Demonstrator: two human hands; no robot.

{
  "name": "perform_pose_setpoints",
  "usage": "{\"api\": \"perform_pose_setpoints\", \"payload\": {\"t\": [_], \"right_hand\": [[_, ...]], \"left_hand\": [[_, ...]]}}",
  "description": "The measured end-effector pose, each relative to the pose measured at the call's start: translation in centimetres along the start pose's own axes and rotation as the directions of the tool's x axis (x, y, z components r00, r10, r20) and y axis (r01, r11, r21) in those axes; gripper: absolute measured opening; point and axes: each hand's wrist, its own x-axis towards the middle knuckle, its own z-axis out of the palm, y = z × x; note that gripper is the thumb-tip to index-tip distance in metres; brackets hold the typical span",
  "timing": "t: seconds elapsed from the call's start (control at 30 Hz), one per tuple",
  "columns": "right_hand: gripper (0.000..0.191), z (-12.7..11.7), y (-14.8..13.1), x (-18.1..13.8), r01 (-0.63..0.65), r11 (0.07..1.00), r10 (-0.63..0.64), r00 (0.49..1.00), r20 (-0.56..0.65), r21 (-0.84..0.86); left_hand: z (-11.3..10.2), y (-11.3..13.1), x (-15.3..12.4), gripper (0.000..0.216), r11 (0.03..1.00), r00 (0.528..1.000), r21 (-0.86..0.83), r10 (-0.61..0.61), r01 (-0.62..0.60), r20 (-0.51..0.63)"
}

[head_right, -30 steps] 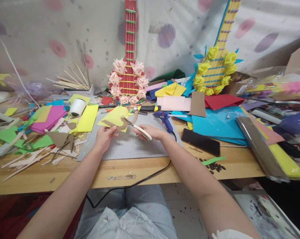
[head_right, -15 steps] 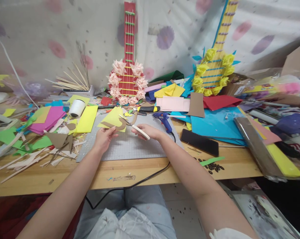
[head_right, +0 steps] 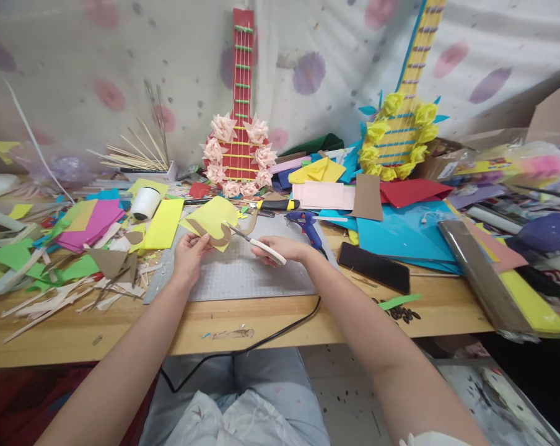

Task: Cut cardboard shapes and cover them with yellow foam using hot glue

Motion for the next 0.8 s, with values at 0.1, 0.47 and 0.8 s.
{"api": "perform_pose_setpoints", "payload": {"t": [0.1, 0.47, 0.8], "right_hand": [[0.051, -0.3, -0.5, -0.4, 0.013, 1.0, -0.012, 0.999, 0.048, -0.027], [0.051, -0.2, 0.1, 0.0, 0.032, 0.999, -0.032, 0.997, 0.071, 0.009], [0.052, 0.4, -0.3, 0.5, 0.025, 0.999, -0.026, 0.999, 0.022, 0.042]], "left_hand": [[-0.1, 0.0, 0.0, 0.034, 1.0, 0.999, -0.006, 0.019, -0.019, 0.033], [0.1, -0.1, -0.3, 0.034, 1.0, 0.997, 0.025, 0.014, -0.016, 0.08], [0.2, -0.2, -0.3, 0.035, 0.997, 0.997, -0.041, -0.056, 0.058, 0.055]]}}
